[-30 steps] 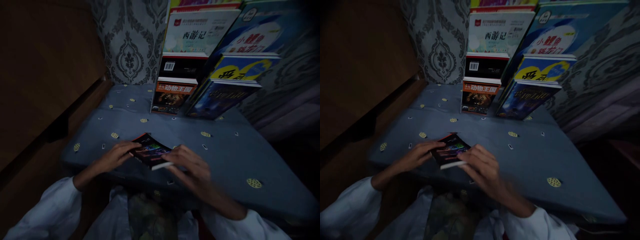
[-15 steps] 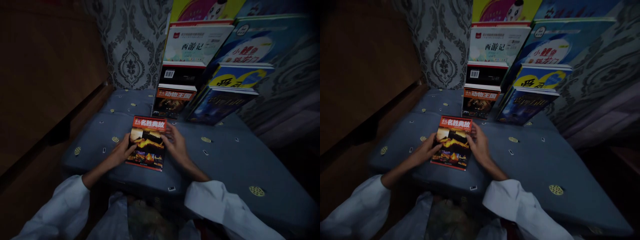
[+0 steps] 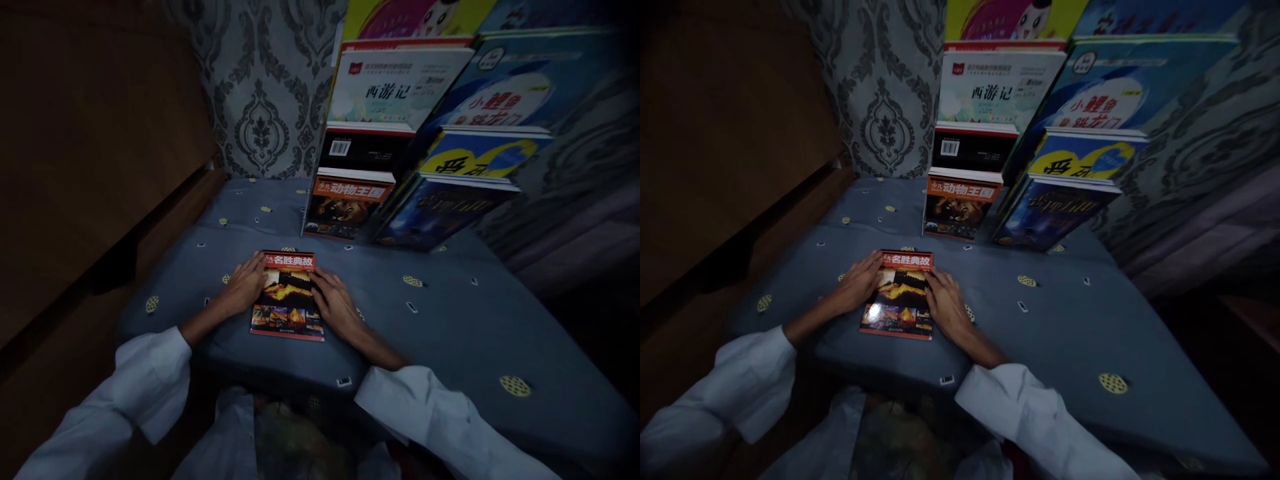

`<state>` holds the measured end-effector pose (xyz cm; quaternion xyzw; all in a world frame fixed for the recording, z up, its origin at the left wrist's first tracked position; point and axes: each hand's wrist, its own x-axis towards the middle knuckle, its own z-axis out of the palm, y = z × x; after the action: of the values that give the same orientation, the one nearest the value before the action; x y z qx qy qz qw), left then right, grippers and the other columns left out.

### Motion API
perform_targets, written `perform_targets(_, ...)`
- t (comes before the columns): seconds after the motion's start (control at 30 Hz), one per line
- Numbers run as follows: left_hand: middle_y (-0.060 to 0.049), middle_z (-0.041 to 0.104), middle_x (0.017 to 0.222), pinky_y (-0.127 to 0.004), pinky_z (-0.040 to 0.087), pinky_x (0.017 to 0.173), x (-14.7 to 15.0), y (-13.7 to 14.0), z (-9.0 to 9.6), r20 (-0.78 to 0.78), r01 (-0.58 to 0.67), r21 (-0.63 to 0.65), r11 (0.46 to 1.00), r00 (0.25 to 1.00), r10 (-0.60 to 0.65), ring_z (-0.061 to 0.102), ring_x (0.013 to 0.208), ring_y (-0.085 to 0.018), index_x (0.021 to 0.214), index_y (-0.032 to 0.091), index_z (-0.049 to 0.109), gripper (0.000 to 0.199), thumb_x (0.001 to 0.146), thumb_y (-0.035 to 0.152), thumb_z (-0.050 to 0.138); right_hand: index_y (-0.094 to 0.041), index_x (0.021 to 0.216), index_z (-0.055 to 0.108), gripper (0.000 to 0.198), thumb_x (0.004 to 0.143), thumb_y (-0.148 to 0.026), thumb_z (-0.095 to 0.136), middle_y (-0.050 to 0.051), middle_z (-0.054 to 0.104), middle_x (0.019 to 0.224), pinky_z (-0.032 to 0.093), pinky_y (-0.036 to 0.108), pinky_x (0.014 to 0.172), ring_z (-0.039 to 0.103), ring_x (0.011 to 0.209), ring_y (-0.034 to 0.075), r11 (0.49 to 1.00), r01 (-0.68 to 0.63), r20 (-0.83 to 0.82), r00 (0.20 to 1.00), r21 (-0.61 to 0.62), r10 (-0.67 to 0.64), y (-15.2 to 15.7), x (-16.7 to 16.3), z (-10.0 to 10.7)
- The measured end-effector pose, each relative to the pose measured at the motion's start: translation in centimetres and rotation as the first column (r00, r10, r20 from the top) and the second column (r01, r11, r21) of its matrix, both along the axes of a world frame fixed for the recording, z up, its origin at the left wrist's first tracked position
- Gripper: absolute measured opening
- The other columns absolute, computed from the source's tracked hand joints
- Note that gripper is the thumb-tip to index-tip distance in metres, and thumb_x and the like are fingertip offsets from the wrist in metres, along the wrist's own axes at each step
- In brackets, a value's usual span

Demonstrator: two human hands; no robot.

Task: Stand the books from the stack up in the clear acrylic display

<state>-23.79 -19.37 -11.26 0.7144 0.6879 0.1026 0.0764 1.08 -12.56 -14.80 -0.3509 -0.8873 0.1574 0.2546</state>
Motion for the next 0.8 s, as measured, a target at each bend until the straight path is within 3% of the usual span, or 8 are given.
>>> perform_targets(0.17,-0.017,0.033,0.159,-0.045,0.030,0.118,0.3,1.2,-0.2,-0.030,0.043,-0.008,0.999,0.999,-0.043,0.027,0.150,-0.024,0.147,0.009,0.037,0.050,0.101,0.028,0.031,-0.020,0.141,0.055,0.047,0.098,-0.026,0.038,0.015,0.055,0.144,0.042,0.056,0.108,0.049,0.133,0.031,1.000,-0.003,0.005,1.000,-0.003,0.003,-0.1,0.0,-0.2)
perform_targets(0.37,-0.017,0.038,0.157,-0.045,0.028,0.120,1.0,3.7,-0.9,-0.025,0.197,0.057,0.979,0.980,-0.196,0.032,0.148,-0.025,0.145,0.012,0.040,0.047,0.102,0.030,0.033,-0.018,0.139,0.056,0.046,0.098,-0.025,0.039,0.016,0.055,0.144,0.041,0.055,0.109,0.050,0.133,0.030,1.000,0.004,0.017,1.000,0.008,-0.004,-0.1,0.0,-0.1)
perform_targets(0.57,-0.017,0.039,0.155,-0.043,0.026,0.121,3.0,5.7,-0.4,-0.012,0.272,0.009,0.962,0.962,-0.272,0.032,0.148,-0.024,0.143,0.008,0.044,0.046,0.102,0.027,0.032,-0.020,0.141,0.055,0.046,0.097,-0.024,0.039,0.015,0.056,0.143,0.041,0.057,0.108,0.050,0.132,0.031,1.000,-0.001,0.017,1.000,0.014,0.001,-0.2,0.0,-0.1)
perform_targets(0.8,-0.013,0.041,0.155,-0.042,0.026,0.119,4.9,7.5,-0.3,-0.021,0.373,0.002,0.928,0.927,-0.373,0.034,0.147,-0.020,0.144,0.014,0.045,0.046,0.104,0.026,0.028,-0.018,0.138,0.057,0.045,0.096,-0.023,0.040,0.017,0.055,0.143,0.043,0.056,0.107,0.050,0.133,0.031,1.000,-0.006,0.002,1.000,0.018,0.006,-0.2,-0.1,0.0)
